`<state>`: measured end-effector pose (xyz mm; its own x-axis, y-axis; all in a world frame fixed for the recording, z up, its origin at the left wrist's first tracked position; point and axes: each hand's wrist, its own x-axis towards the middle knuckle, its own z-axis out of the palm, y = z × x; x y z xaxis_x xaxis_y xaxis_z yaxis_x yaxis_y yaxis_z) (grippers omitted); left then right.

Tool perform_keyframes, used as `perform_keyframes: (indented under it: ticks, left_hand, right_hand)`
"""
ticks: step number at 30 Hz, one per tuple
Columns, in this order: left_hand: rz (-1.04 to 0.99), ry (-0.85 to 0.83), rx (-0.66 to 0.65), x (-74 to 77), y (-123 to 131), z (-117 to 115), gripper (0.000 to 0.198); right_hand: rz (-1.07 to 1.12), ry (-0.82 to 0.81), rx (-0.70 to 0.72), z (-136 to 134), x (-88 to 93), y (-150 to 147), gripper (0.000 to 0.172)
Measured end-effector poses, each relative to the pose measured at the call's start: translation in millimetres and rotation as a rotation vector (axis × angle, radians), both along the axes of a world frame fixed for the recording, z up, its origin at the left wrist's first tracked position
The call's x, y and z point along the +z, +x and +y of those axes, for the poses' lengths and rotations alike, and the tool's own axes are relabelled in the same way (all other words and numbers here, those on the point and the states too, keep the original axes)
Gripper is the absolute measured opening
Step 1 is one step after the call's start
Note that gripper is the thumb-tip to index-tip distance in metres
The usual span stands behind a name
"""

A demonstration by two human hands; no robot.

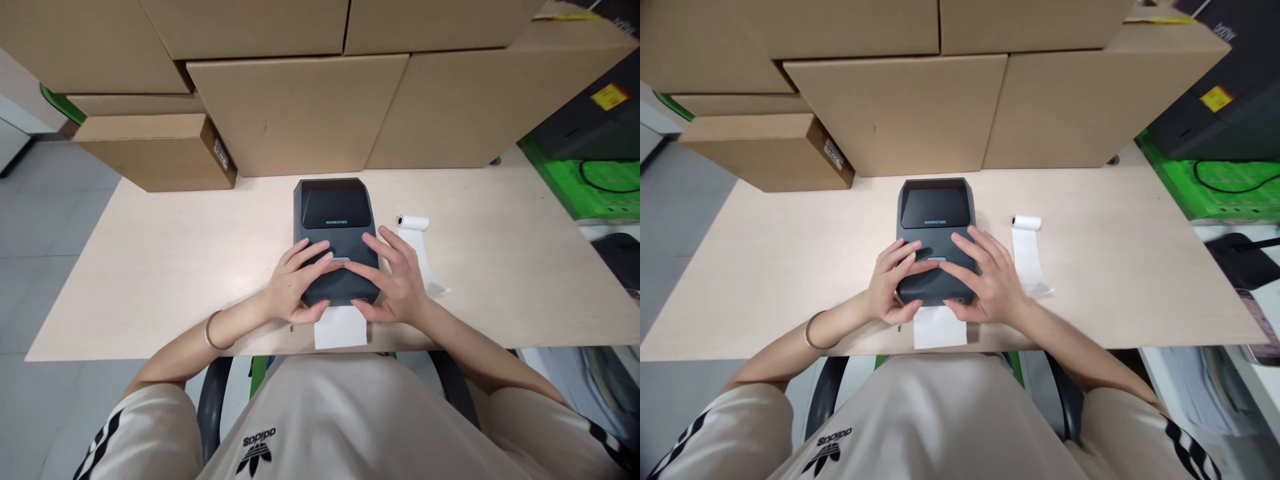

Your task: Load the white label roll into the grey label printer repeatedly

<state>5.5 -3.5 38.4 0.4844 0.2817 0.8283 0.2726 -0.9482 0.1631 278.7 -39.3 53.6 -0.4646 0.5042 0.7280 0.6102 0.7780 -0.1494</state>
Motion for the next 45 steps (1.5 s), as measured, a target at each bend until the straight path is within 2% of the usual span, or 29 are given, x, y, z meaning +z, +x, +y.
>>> perform_keyframes:
  ticks: [4,8,12,15,18,21,23,25,27,29,32,37,42,45]
  left_hand:
    - [-0.033,-0.009,0.043,-0.1,7.0,-6.3,0.098]
    - [-0.029,-0.005,0.08,7.1,11.1,-11.0,0.098]
    - [0.01,-0.021,0.064,8.6,4.4,-7.7,0.094]
    - [-0.035,-0.068,0.025,-2.3,-7.2,2.2,0.09]
    - [-0.217,-0.214,0.106,-18.5,-17.0,16.1,0.088]
    - [-0.372,-0.395,0.172,-34.5,-21.3,29.4,0.092]
    - [-0.468,-0.509,0.133,-45.7,-22.4,36.5,0.085]
    - [-0.521,-0.664,0.113,-58.0,-22.9,42.5,0.079]
    - [-0.56,-0.852,0.091,-69.9,-21.8,46.8,0.08]
    - [-0.59,-1.018,0.075,-77.9,-17.9,48.4,0.082]
    - [-0.616,-1.153,0.001,-77.0,-7.2,43.2,0.082]
    - [-0.644,-1.213,-0.118,-61.7,4.9,29.9,0.075]
    - [-0.696,-1.248,-0.102,-68.0,0.6,31.7,0.077]
    - [-0.681,-1.252,-0.093,-70.5,-0.2,31.4,0.071]
  right_hand:
    - [-0.048,-0.038,-0.004,-2.0,3.2,-0.5,0.057]
    - [-0.055,-0.039,0.017,-2.5,7.6,-0.7,0.053]
    - [-0.093,-0.095,0.064,0.3,9.5,9.6,0.069]
    - [-0.089,-0.134,0.123,4.7,10.3,29.1,0.083]
    - [-0.013,-0.084,0.108,9.5,9.7,49.7,0.106]
    - [-0.052,-0.088,0.082,14.6,5.2,61.4,0.126]
    - [-0.116,-0.163,0.091,18.6,0.1,63.8,0.125]
    - [-0.155,-0.256,0.103,23.0,-4.8,64.2,0.117]
    - [-0.167,-0.341,0.092,27.1,-8.2,64.2,0.109]
    - [-0.143,-0.383,0.09,30.8,-9.6,64.3,0.108]
    - [-0.09,-0.439,0.153,36.1,-9.2,64.0,0.114]
    - [-0.049,-0.42,0.252,46.7,-5.8,61.7,0.121]
    - [-0.118,-0.47,0.221,52.7,0.2,59.9,0.128]
    - [-0.104,-0.463,0.237,55.0,5.8,60.5,0.13]
